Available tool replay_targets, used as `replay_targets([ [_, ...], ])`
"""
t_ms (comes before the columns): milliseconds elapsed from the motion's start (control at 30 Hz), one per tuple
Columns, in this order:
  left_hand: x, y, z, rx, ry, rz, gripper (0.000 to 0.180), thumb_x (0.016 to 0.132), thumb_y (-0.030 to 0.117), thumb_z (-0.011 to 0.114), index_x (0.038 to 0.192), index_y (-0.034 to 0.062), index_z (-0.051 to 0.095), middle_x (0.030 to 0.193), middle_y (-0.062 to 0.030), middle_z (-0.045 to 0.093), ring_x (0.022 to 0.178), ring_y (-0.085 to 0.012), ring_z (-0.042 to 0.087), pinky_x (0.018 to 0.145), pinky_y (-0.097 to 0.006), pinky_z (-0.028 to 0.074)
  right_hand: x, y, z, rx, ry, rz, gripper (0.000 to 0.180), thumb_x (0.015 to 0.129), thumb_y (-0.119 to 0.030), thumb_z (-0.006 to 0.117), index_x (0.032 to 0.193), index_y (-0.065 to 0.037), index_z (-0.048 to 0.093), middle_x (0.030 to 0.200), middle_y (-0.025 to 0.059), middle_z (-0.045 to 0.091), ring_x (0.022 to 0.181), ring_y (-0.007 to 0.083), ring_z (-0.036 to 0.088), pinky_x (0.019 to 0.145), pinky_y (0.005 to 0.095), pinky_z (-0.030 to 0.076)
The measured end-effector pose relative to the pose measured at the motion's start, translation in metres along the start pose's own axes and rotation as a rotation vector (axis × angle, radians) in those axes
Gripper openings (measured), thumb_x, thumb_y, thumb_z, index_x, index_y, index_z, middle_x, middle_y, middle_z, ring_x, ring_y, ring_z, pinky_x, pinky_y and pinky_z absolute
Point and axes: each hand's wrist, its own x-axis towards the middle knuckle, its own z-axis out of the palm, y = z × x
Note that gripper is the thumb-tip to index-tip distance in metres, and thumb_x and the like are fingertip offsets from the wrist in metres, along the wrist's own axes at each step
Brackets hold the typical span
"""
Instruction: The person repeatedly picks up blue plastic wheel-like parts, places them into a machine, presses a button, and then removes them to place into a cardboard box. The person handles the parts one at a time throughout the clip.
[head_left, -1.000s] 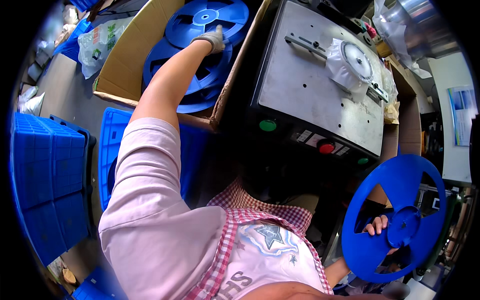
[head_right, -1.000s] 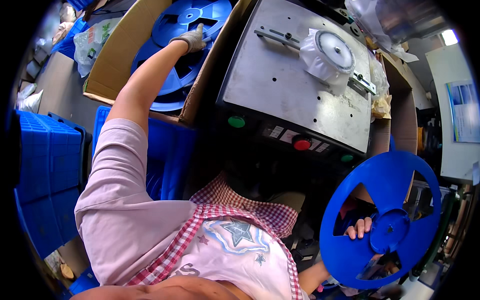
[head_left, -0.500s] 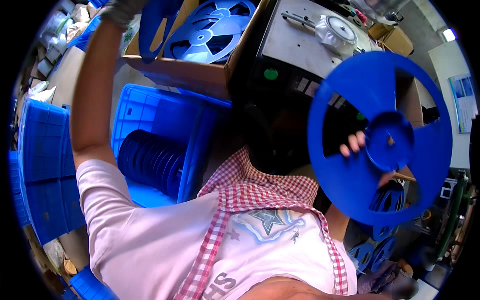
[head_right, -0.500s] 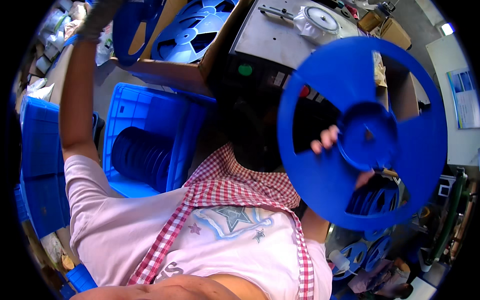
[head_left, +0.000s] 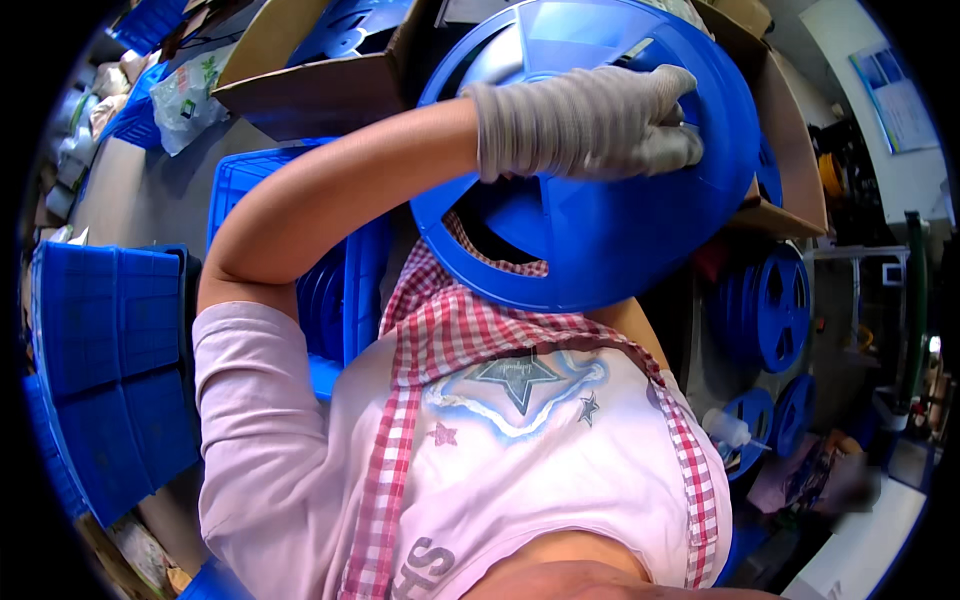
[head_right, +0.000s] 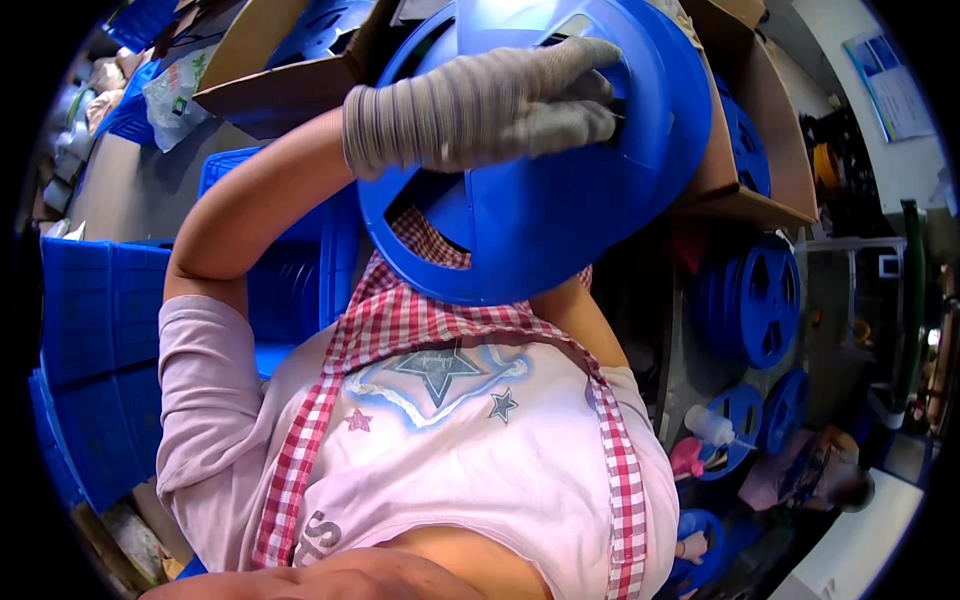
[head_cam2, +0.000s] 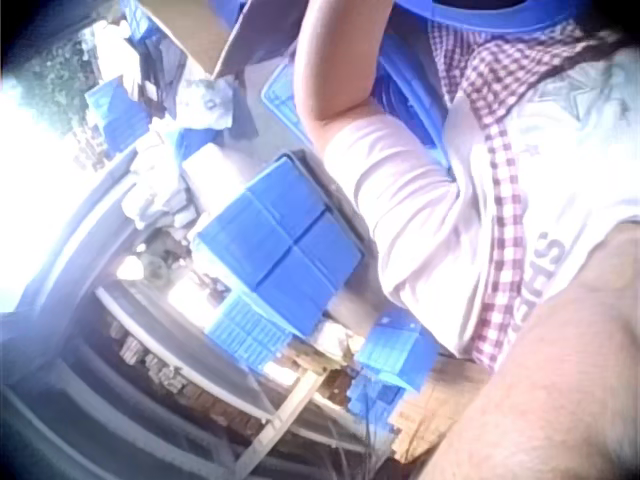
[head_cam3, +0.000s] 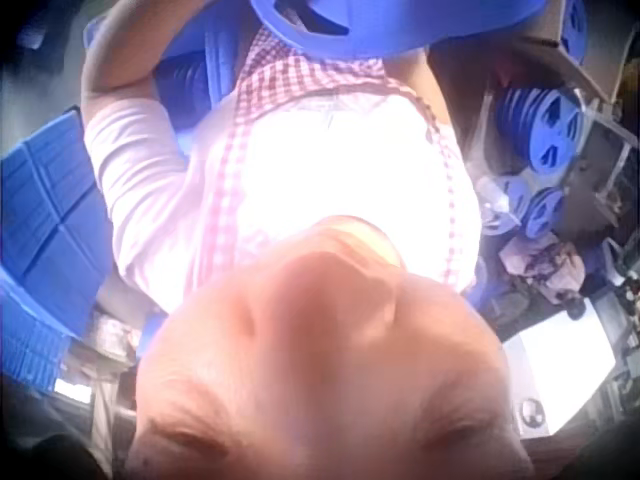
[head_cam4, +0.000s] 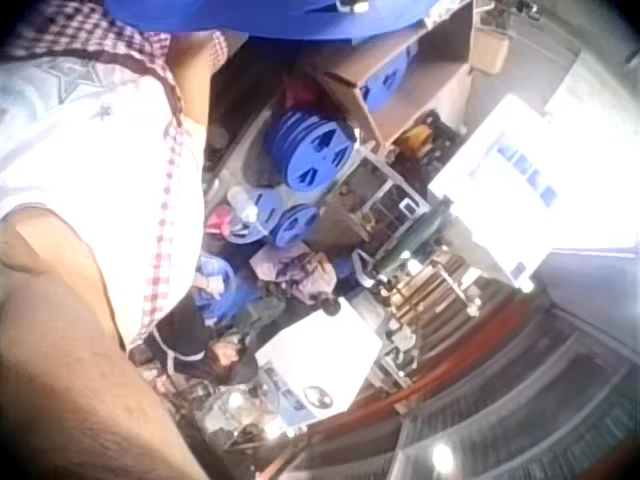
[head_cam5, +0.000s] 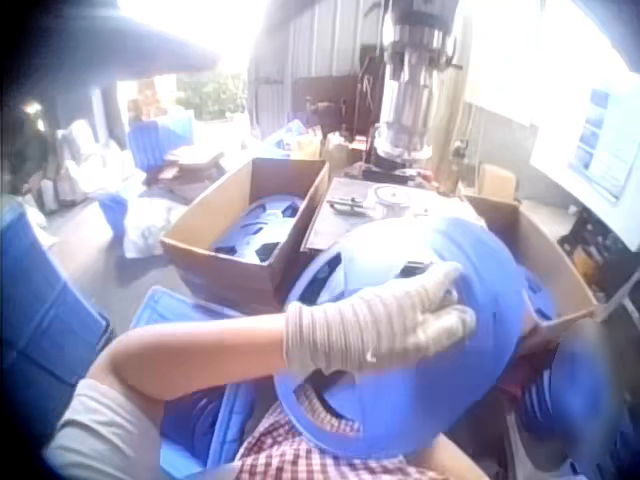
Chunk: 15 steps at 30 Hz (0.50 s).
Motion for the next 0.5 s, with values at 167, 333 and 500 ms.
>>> replay_targets([
  [167,-0.072,-0.012,0.020,0.750,0.413,0.068,0.094,0.067,0.046,0.079,0.140,0.0044,0.038,0.130,-0.0229,0.051,0.127,-0.0371,0.045,0.113,-0.050,0.026,-0.041,-0.026,0.016,-0.489,0.151,-0.173,0.065,0.091,-0.044,0.048,0.140,-0.003,0.037,0.114,0.0162,0.056,0.098,0.0260,0.061,0.086,0.0462,0.053],
  [333,-0.102,-0.036,0.050,0.537,0.321,-0.089,0.090,0.070,0.033,0.080,0.141,-0.0003,0.035,0.119,-0.0245,0.056,0.116,-0.0378,0.053,0.106,-0.047,0.036,-0.056,-0.033,0.019,-0.872,0.275,-0.248,0.067,0.090,-0.043,0.050,0.142,-0.004,0.035,0.109,0.0144,0.056,0.095,0.0246,0.061,0.083,0.0442,0.055],
  [500,-0.114,-0.059,0.050,-0.074,0.532,-0.106,0.075,0.081,0.024,0.073,0.143,0.0061,0.033,0.115,-0.0164,0.058,0.107,-0.0269,0.059,0.098,-0.036,0.049,-0.037,-0.020,0.027,-1.117,0.282,-0.301,0.069,0.089,-0.041,0.052,0.144,-0.005,0.033,0.104,0.0127,0.056,0.092,0.0233,0.061,0.080,0.0421,0.057],
])
